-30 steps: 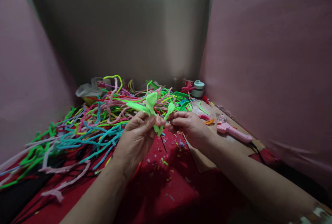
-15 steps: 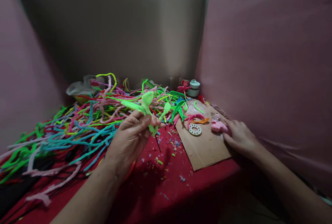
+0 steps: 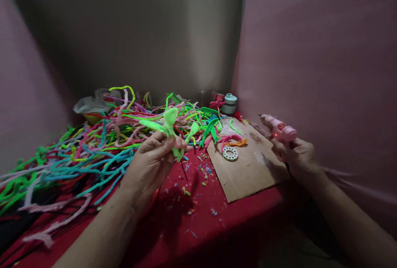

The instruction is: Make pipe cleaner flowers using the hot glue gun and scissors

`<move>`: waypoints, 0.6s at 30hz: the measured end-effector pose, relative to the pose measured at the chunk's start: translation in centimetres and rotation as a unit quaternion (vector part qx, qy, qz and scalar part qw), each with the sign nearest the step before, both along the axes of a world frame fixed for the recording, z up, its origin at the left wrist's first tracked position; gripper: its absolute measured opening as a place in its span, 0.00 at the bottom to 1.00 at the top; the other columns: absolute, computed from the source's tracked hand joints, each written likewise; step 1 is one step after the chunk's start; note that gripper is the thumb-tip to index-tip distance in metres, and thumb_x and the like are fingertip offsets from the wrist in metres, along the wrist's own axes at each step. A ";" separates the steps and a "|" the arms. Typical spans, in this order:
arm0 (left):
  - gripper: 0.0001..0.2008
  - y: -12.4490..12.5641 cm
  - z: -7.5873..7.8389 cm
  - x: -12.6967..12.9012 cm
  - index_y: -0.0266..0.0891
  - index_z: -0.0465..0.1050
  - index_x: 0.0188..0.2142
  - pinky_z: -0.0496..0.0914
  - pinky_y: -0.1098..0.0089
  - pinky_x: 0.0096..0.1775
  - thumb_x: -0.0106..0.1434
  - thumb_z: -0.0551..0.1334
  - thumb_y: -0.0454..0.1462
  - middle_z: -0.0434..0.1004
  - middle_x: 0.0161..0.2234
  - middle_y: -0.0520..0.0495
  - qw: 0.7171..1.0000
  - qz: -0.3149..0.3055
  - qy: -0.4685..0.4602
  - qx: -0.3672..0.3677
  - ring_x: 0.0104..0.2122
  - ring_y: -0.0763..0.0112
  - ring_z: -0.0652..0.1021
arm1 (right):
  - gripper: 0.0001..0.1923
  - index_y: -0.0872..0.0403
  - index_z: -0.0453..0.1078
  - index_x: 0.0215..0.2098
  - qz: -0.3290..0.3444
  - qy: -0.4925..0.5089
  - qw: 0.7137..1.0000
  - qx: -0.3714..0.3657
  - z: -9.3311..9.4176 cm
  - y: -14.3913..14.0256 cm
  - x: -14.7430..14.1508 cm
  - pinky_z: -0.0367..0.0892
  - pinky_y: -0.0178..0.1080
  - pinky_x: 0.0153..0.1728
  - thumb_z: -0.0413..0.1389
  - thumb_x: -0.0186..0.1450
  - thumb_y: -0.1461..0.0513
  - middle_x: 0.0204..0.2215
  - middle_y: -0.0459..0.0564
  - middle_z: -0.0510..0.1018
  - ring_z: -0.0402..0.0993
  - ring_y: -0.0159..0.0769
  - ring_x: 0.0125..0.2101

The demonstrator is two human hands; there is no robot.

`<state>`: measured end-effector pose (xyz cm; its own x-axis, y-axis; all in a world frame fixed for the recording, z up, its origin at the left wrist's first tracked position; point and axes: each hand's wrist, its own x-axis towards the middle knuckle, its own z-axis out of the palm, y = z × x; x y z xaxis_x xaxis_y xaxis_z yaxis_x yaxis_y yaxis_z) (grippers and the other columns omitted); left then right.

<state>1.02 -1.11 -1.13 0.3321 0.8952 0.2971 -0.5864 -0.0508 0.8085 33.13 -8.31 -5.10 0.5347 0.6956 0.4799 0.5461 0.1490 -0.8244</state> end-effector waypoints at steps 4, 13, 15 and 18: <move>0.07 0.1 0.4 -0.2 0.36 0.69 0.23 0.73 0.68 0.40 0.56 0.64 0.29 0.72 0.24 0.51 1.000 0.000 -0.026 0.005 0.30 0.72 0.76 | 0.11 0.54 0.70 0.30 0.207 0.240 0.946 0.061 2.9 0.4 -4.3 0.62 0.36 0.20 0.58 0.54 0.55 0.26 0.50 0.74 0.66 0.32 0.20; 0.07 0.7 1.6 -1.5 0.34 0.68 0.23 0.74 0.68 0.37 0.54 0.65 0.30 0.71 0.24 0.51 0.996 0.054 -0.058 0.027 0.28 0.73 0.75 | 0.13 0.56 0.72 0.31 0.369 0.151 0.916 0.049 4.9 3.6 -13.2 0.57 0.33 0.18 0.55 0.60 0.54 0.22 0.48 0.72 0.64 0.29 0.20; 0.06 1.0 1.5 -1.7 0.34 0.69 0.24 0.74 0.68 0.38 0.54 0.65 0.30 0.71 0.24 0.51 0.996 0.062 -0.063 0.032 0.28 0.74 0.75 | 0.13 0.56 0.72 0.33 0.368 0.128 0.919 0.056 4.3 4.0 -13.8 0.55 0.32 0.16 0.55 0.61 0.54 0.21 0.46 0.70 0.62 0.28 0.19; 0.06 1.4 1.3 -1.9 0.34 0.70 0.24 0.74 0.68 0.38 0.54 0.65 0.29 0.71 0.24 0.52 0.995 0.060 -0.068 0.046 0.29 0.74 0.75 | 0.15 0.54 0.71 0.43 0.396 0.100 0.912 0.049 3.8 3.9 -14.1 0.53 0.31 0.16 0.53 0.62 0.54 0.23 0.45 0.70 0.58 0.26 0.18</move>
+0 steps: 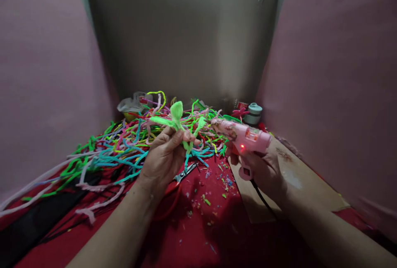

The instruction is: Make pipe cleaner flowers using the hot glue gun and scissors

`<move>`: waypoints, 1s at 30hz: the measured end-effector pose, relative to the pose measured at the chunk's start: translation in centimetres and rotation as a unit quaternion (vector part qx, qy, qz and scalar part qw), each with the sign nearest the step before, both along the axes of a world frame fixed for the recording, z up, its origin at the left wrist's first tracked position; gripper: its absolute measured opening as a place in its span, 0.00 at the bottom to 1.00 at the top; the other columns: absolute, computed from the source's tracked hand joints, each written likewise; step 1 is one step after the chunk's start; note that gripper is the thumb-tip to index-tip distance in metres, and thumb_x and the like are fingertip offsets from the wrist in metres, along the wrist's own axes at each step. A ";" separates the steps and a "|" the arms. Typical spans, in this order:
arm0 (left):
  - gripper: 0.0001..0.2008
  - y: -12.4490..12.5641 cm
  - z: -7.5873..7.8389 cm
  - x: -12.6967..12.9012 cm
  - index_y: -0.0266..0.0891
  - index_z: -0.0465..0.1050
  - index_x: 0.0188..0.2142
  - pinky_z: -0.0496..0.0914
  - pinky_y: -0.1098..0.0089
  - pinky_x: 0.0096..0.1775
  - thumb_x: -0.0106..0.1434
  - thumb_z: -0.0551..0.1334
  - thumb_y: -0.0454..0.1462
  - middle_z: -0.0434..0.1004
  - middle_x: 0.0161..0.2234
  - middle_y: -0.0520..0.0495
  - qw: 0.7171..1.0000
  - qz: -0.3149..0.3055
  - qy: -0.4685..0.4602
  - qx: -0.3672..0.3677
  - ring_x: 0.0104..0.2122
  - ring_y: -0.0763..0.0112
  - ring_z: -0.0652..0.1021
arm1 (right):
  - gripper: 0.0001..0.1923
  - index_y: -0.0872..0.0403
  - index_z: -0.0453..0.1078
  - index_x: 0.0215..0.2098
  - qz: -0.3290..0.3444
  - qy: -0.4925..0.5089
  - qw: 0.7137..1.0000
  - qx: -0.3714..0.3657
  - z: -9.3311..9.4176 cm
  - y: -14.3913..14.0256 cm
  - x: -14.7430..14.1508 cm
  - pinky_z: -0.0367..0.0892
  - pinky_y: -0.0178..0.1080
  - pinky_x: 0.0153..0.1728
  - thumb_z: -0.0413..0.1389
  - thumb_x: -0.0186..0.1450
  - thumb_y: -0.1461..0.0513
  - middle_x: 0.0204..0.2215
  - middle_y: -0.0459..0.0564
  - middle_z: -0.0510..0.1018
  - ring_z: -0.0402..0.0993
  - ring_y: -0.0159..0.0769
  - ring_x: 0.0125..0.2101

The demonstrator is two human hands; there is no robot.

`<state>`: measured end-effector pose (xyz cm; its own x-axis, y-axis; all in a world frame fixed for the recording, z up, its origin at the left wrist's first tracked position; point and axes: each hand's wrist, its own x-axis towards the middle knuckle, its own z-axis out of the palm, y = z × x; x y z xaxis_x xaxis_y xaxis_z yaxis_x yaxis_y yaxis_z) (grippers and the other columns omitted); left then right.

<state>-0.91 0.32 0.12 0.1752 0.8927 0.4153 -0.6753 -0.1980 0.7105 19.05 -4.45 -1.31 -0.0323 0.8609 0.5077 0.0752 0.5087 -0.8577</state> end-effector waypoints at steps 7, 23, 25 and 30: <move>0.05 0.1 -0.2 0.2 0.33 0.71 0.24 0.74 0.68 0.39 0.56 0.64 0.30 0.71 0.24 0.51 1.000 -0.008 0.015 0.007 0.28 0.74 0.75 | 0.22 0.51 0.67 0.51 0.031 -0.041 0.998 -0.046 0.0 -0.9 0.3 0.50 0.32 0.14 0.52 0.62 0.51 0.25 0.49 0.70 0.60 0.30 0.20; 0.08 -0.2 -0.3 0.5 0.35 0.66 0.23 0.72 0.68 0.36 0.55 0.64 0.30 0.70 0.23 0.51 0.999 0.008 0.022 -0.030 0.28 0.72 0.75 | 0.24 0.54 0.62 0.56 0.031 -0.055 0.996 -0.063 0.3 -1.3 0.1 0.52 0.31 0.15 0.51 0.63 0.53 0.27 0.50 0.70 0.59 0.28 0.20; 0.09 -0.3 -0.2 0.5 0.35 0.65 0.23 0.73 0.68 0.35 0.55 0.64 0.29 0.70 0.23 0.51 0.999 0.014 0.019 -0.037 0.27 0.72 0.74 | 0.24 0.54 0.62 0.56 0.031 -0.051 0.996 -0.067 0.2 -1.3 0.1 0.52 0.31 0.14 0.51 0.63 0.54 0.26 0.49 0.69 0.57 0.27 0.19; 0.09 -0.3 -0.2 0.5 0.35 0.65 0.22 0.72 0.68 0.35 0.55 0.65 0.30 0.71 0.24 0.50 0.999 0.001 0.028 -0.040 0.28 0.72 0.75 | 0.24 0.51 0.62 0.56 0.044 -0.058 0.996 -0.050 -0.1 -1.0 0.5 0.51 0.31 0.14 0.51 0.63 0.55 0.26 0.47 0.69 0.54 0.27 0.18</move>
<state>-0.40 0.04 -0.08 0.1946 0.9228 0.3326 -0.6335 -0.1407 0.7609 19.52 -5.44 -1.44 -0.1638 0.8980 0.4084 0.1344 0.4305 -0.8926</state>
